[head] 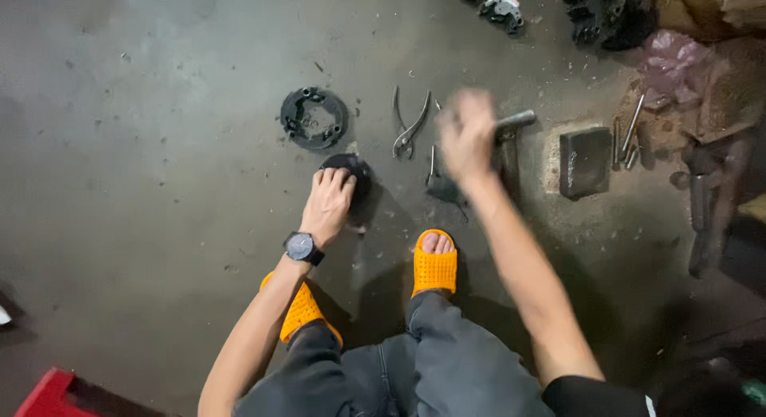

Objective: The person sits on the floor and uses a hammer and pliers to disassemble a circular mechanical component. They strike the part to separate it, then use pliers to remove smaller pieces and a screwdriver to pry out internal components.

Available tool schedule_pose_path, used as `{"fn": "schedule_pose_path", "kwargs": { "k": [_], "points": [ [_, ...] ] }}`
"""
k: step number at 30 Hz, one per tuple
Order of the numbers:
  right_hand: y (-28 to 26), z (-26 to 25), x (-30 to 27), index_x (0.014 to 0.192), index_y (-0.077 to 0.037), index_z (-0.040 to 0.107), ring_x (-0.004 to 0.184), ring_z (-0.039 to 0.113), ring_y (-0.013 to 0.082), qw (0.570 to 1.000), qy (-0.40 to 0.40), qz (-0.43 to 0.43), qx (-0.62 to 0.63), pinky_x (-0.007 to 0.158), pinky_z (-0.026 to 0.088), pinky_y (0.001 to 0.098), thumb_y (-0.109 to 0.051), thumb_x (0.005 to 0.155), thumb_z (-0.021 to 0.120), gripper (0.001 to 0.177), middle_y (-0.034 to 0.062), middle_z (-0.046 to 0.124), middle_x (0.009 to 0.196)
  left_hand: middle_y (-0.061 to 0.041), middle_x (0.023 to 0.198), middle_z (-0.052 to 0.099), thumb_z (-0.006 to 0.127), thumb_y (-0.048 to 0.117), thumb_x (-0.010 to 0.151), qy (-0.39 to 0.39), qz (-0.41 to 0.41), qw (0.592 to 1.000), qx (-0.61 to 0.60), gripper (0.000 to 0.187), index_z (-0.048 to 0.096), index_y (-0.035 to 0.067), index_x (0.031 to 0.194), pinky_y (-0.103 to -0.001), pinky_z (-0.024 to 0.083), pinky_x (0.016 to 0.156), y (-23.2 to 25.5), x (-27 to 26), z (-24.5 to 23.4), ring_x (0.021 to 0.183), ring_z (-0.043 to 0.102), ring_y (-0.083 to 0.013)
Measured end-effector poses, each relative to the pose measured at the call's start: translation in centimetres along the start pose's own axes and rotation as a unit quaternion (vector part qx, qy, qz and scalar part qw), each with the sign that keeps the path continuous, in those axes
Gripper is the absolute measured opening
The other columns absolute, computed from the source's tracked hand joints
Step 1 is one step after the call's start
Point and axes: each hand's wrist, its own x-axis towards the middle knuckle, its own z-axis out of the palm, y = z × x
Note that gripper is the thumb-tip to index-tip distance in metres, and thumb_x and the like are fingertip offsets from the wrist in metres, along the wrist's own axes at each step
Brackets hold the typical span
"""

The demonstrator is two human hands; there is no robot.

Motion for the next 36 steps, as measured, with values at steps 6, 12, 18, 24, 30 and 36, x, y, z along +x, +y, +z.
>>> {"fn": "schedule_pose_path", "kwargs": {
  "k": [6,12,18,24,30,36],
  "points": [
    [12.9,-0.3,12.3,0.144,-0.012,0.043,0.115,0.043,0.0507,0.962,-0.091,0.025,-0.258,0.087,0.05,0.0566,-0.001,0.083,0.082,0.073,0.0214,0.044,0.133,-0.021,0.121,0.058,0.054,0.004,0.089,0.025,-0.029,0.998,-0.047,0.034,0.058,0.003,0.123,-0.055,0.039,0.097,0.9,0.3,-3.8,0.11,0.054,-0.0364],
    [8.8,-1.2,7.6,0.122,-0.012,0.062,0.122,0.046,0.0418,0.987,0.078,0.125,-0.065,0.101,0.035,0.0671,-0.012,0.092,0.073,0.032,0.0102,0.06,0.125,-0.025,0.119,0.056,0.056,0.007,0.094,0.097,-0.076,0.96,-0.252,0.029,0.055,-0.003,0.121,-0.048,0.046,0.085,3.1,-1.1,-6.6,0.102,0.057,-0.0386],
    [-9.4,-3.4,-9.5,0.112,-0.006,0.067,0.108,0.063,0.0207,0.843,-0.095,0.344,0.403,0.094,0.05,0.0365,0.001,0.072,0.078,0.042,0.0115,0.069,0.111,-0.017,0.096,0.071,0.07,0.027,0.09,-0.075,-0.263,0.727,-0.629,0.044,0.061,0.005,0.126,-0.043,0.057,0.072,7.4,-1.2,-2.5,0.085,0.071,-0.0255],
    [-9.6,-1.6,-18.6,0.101,0.001,0.073,0.088,0.069,0.0174,0.816,-0.241,0.364,0.379,0.074,0.058,0.0344,0.002,0.078,0.075,0.023,0.0133,0.074,0.091,-0.014,0.075,0.068,0.063,0.019,0.094,-0.136,-0.156,0.843,-0.496,0.016,0.068,0.004,0.094,-0.034,0.054,0.057,6.2,-6.0,-1.0,0.069,0.069,-0.0309],
    [-9.2,0.3,-15.3,0.099,-0.008,0.07,0.082,0.066,0.0168,0.899,-0.253,0.166,0.317,0.072,0.053,0.0358,-0.012,0.065,0.089,0.039,0.0063,0.069,0.089,-0.021,0.118,0.056,0.038,0.011,0.102,-0.003,0.047,0.976,-0.213,0.031,0.054,0.0,0.125,-0.042,0.046,0.091,4.3,-5.3,-1.6,0.11,0.053,-0.0358],
    [-8.8,4.7,-11.7,0.125,0.004,0.059,0.092,0.059,0.0346,0.981,-0.099,-0.076,0.149,0.079,0.051,0.0426,-0.011,0.086,0.071,0.044,0.0156,0.057,0.097,-0.007,0.099,0.049,0.062,0.036,0.092,0.047,-0.122,0.991,-0.008,0.042,0.053,0.008,0.122,-0.034,0.04,0.072,1.0,-2.1,-0.2,0.089,0.048,-0.0235]
  ]
}}
